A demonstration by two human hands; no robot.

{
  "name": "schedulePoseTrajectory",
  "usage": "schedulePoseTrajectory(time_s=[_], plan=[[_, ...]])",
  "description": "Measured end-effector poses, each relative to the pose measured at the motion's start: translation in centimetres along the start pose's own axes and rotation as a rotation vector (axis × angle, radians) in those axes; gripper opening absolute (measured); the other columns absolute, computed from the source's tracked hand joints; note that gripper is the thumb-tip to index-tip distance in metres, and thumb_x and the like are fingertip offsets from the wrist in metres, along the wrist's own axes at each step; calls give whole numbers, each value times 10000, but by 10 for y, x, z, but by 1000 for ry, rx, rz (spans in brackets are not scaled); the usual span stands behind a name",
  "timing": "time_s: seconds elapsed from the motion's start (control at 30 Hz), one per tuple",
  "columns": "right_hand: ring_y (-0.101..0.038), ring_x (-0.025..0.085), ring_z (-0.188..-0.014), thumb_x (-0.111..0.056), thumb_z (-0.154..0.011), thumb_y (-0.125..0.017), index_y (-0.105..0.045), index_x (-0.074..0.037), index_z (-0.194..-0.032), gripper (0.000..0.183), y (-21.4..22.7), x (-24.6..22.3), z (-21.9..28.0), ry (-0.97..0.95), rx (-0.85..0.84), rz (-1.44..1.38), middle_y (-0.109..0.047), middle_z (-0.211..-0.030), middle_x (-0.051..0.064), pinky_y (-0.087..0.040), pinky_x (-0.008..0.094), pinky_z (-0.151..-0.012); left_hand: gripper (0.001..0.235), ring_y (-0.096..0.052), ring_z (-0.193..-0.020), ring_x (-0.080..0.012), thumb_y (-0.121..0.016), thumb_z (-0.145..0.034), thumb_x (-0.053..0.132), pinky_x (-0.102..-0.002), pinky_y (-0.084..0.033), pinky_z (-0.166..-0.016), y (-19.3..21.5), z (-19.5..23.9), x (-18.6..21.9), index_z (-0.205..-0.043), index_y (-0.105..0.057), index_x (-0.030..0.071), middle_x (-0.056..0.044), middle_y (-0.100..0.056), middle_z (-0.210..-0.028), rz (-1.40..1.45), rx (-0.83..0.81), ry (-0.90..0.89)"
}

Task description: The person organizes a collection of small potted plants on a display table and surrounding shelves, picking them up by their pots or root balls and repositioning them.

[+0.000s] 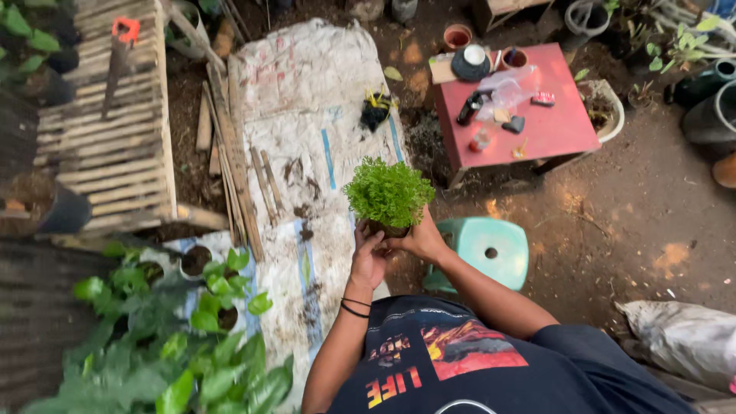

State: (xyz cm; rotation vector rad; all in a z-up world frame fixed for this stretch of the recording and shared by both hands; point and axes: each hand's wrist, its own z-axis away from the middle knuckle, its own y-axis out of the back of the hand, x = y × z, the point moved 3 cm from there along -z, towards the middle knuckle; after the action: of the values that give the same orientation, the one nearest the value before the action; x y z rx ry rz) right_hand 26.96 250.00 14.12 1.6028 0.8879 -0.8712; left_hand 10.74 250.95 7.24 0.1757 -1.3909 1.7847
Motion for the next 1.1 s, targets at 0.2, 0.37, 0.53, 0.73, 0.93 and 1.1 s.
schedulePoseTrajectory(time_s=[0.2,0.37,0.53,0.73,0.93,1.1], plan=[[-454,387,-1333,-217,-565,-937,-502,0,-1418,982,-12,-35,-122,22,118,-48,-465,-1426,227,-368,437,-1139,737,-582,-1079,-294,-691,-840,101,-526,-561,-846,-12,-110,97,-1468,-331,235,-118,-535,-1327,-92,-64,93],[-632,313,-1189,-290,-598,-945,-658,-38,-1245,752,-11,-54,-210,-112,77,-127,-669,-1269,148,-483,412,-1083,699,-576,-1134,-291,-693,-854,89,-534,-551,-880,-41,-183,157,-1433,-320,213,-96,-514,-1382,-152,-173,93],[-551,376,-1208,-293,-531,-968,-642,-17,-1254,839,-17,-29,-293,-30,179,-40,-585,-1303,200,-430,451,-1084,706,-582,-1169,-334,-660,-837,75,-535,-555,-884,-48,-258,186,-1447,-344,237,-111,-523,-1386,-71,-89,157],[-425,461,-1223,-343,-480,-979,-545,21,-1354,1042,-35,34,-422,-18,144,37,-470,-1337,283,-350,495,-1066,726,-566,-1217,-335,-628,-835,40,-557,-531,-953,-56,-388,221,-1454,-336,284,-114,-528,-1394,7,-83,48],[-504,434,-1251,-307,-572,-939,-654,-39,-1262,793,18,55,-572,118,14,5,-584,-1334,229,-399,478,-1111,666,-581,-1134,-305,-608,-868,35,-542,-528,-975,-98,-520,247,-1454,-386,260,-115,-558,-1338,62,-74,57],[-553,425,-1211,-295,-597,-940,-698,-62,-1206,695,54,66,-660,83,-17,98,-644,-1286,199,-437,472,-1066,618,-583,-1070,-294,-628,-877,35,-528,-521,-891,-127,-609,264,-1437,-431,204,-97,-574,-1275,-4,-104,8]])
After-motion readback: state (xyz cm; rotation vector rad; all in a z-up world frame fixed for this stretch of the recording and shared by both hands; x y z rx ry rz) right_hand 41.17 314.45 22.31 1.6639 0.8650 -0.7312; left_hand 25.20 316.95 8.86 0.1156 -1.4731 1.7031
